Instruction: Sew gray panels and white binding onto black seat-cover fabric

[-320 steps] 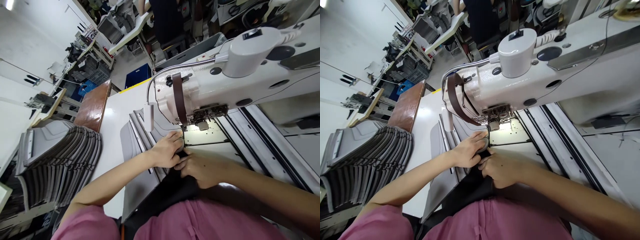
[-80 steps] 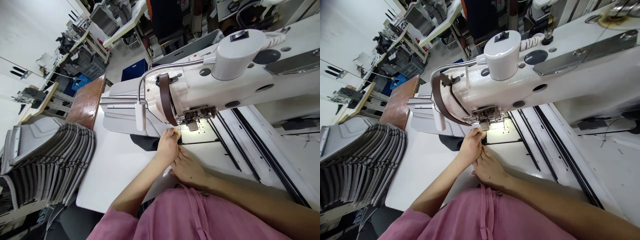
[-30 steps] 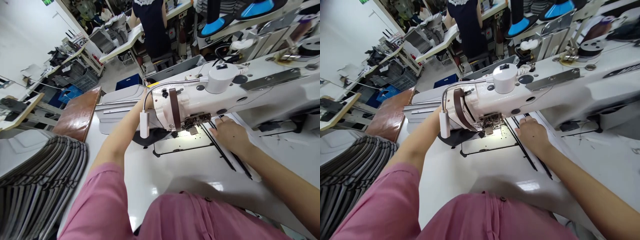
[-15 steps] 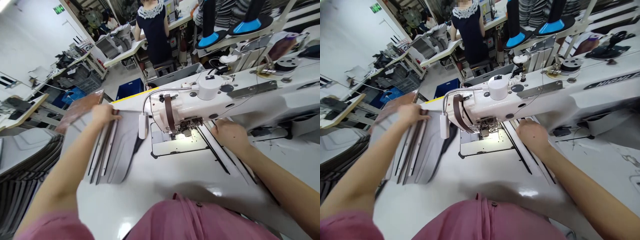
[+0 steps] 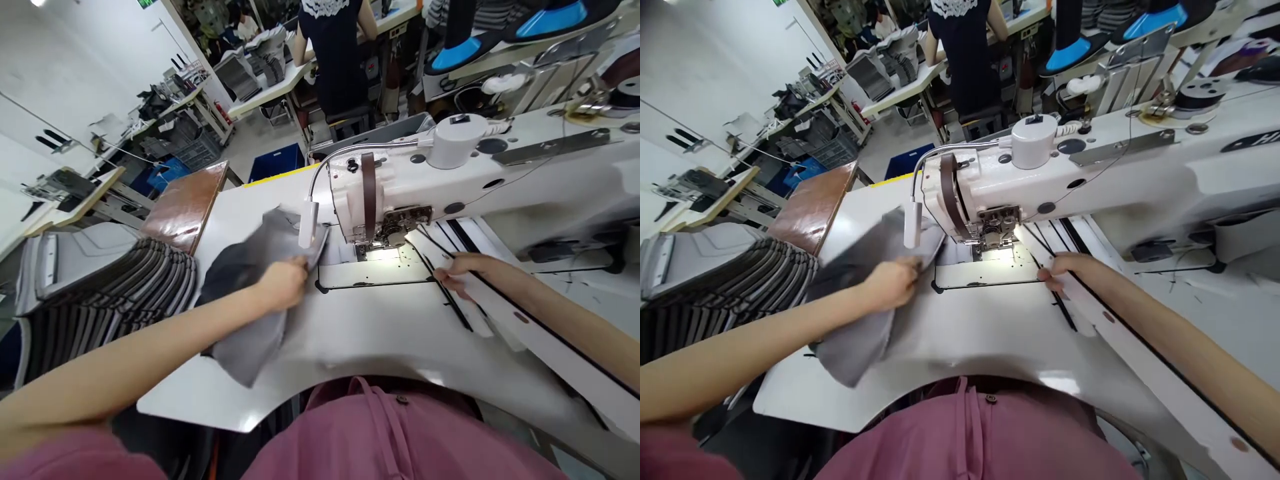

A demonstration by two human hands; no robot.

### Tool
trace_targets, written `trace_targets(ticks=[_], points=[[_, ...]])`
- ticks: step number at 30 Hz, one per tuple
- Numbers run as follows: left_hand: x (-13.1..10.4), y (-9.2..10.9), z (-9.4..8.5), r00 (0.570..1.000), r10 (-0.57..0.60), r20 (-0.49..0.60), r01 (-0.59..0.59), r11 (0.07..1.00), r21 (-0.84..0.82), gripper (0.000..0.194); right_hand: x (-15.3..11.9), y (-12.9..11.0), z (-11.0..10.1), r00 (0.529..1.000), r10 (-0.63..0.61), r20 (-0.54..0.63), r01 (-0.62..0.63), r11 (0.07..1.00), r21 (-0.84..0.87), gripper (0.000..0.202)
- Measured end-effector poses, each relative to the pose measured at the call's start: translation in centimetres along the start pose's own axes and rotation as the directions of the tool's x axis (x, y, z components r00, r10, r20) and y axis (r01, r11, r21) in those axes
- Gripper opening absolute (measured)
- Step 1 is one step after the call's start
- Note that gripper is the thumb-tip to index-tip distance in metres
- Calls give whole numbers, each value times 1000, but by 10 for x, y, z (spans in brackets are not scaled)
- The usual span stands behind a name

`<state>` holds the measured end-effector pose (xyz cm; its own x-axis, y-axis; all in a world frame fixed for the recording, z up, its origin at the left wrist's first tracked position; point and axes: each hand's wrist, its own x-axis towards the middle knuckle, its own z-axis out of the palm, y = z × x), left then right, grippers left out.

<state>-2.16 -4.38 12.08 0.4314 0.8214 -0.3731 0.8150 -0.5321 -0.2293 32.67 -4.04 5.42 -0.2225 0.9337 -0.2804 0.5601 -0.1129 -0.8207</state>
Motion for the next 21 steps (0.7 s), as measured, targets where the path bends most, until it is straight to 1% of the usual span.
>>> trace_targets(ticks=[1, 2, 3, 4, 5, 6, 7, 9, 11, 12, 14, 16, 18, 19, 21], points=[[1, 13, 8, 998, 55, 7, -55, 997, -47, 14, -9, -4, 3, 987, 102, 127, -126, 971, 202, 26], [1, 25, 13, 996, 93, -3, -93, 992, -87, 11, -19, -9, 8, 951, 178, 252, -272, 868, 416, 25], [1, 35, 16, 992, 123, -20, -125, 985, -123, 9, -28, -14, 13, 921, 217, 324, -372, 741, 559, 26], [1, 42, 16, 989, 144, -40, -149, 975, -163, 12, -38, -20, 19, 910, 244, 336, -412, 642, 646, 26], [3, 46, 15, 986, 154, -62, -163, 964, -210, 18, -47, -27, 27, 906, 256, 338, -423, 575, 700, 26], [7, 47, 13, 986, 144, -89, -163, 952, -258, 23, -55, -35, 36, 903, 255, 346, -430, 531, 731, 27], [13, 46, 11, 985, 116, -127, -149, 942, -301, 26, -62, -43, 46, 899, 242, 366, -439, 505, 743, 30], [32, 36, 10, 969, 25, -244, -120, 916, -383, 23, -70, -60, 69, 888, 183, 423, -456, 482, 748, 35], [53, 24, 16, 928, -46, -371, -150, 863, -482, 22, -70, -74, 95, 884, 92, 458, -443, 481, 757, 34], [63, 19, 22, 908, -68, -413, -184, 821, -540, 24, -66, -79, 108, 886, 46, 462, -422, 491, 762, 33], [76, 13, 39, 885, -107, -453, -244, 721, -648, 26, -53, -84, 133, 897, -20, 442, -365, 530, 765, 31], [81, 14, 58, 857, -166, -487, -274, 654, -705, 28, -37, -82, 153, 913, -40, 407, -312, 575, 756, 31], [79, 20, 74, 816, -205, -540, -302, 646, -701, 31, -24, -76, 167, 933, -31, 359, -269, 603, 751, 32], [77, 22, 79, 796, -202, -570, -319, 660, -680, 32, -19, -72, 172, 939, -23, 342, -259, 608, 751, 33], [74, 27, 86, 767, -153, -623, -355, 708, -611, 34, -15, -67, 179, 942, 2, 335, -268, 607, 748, 35]])
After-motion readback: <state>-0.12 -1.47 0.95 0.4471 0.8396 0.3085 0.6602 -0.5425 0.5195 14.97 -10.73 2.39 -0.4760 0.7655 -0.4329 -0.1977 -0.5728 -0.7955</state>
